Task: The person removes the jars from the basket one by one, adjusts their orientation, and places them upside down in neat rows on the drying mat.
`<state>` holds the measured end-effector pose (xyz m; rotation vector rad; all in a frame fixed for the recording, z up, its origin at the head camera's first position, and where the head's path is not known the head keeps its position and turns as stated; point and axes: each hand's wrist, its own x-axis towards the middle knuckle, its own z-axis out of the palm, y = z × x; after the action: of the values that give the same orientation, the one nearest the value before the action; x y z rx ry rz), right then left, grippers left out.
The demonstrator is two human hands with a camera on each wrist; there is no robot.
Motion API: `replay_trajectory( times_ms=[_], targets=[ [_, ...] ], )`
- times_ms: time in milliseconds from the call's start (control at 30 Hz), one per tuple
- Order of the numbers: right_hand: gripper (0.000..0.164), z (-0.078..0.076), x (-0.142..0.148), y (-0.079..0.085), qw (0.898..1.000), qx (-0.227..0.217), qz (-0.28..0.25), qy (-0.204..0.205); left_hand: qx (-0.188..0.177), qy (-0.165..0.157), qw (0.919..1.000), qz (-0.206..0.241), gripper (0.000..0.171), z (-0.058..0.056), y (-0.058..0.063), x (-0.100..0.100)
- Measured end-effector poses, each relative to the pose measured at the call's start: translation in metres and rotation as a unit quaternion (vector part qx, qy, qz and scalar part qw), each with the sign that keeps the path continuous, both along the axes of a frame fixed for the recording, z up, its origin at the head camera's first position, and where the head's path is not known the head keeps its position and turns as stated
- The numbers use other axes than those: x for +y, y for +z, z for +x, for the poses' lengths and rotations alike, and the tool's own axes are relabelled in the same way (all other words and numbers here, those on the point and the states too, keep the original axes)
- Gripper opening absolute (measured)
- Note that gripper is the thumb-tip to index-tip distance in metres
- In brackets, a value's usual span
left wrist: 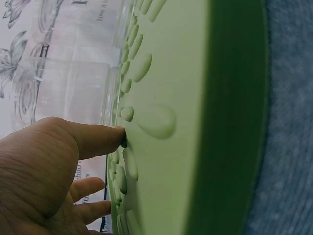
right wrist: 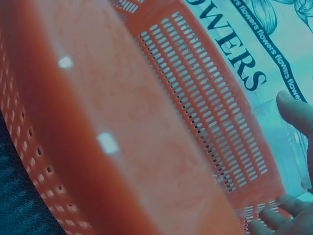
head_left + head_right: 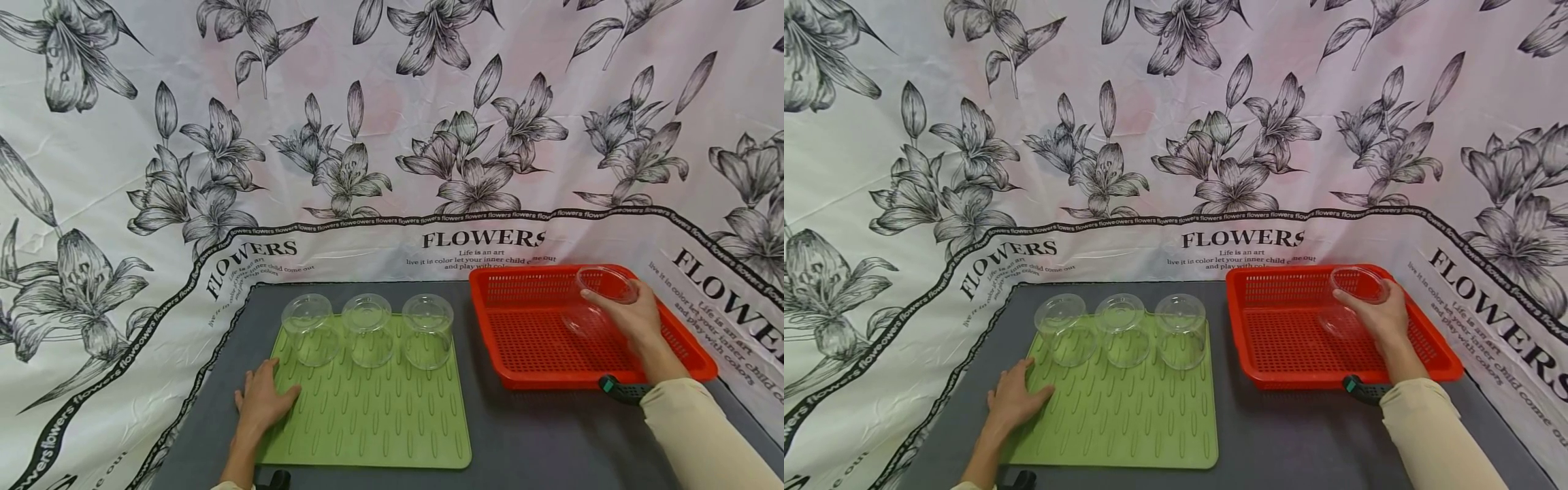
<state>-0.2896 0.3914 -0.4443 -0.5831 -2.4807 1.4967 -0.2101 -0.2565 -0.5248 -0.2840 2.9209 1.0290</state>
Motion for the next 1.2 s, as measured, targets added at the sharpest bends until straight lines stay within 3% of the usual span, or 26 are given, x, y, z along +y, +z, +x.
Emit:
replay_trajectory(
  times_ms=[167,400,1200],
  targets=[
    [0.109,-0.002,-0.002,0.000,1.000,0.022,0.012,-0.011,-0.002,-0.001,1.0000,0.000,0.081,0.000,0.000,0.000],
    [0.105,0.001,-0.009,0.010,0.998,0.056,0.019,0.011,0.001,0.000,1.0000,0.003,0.081,0.001,0.001,0.000],
    [0.100,0.018,-0.065,0.074,0.989,0.119,0.030,0.087,-0.004,-0.003,1.0000,0.001,0.082,0.000,0.001,0.001]
  ],
)
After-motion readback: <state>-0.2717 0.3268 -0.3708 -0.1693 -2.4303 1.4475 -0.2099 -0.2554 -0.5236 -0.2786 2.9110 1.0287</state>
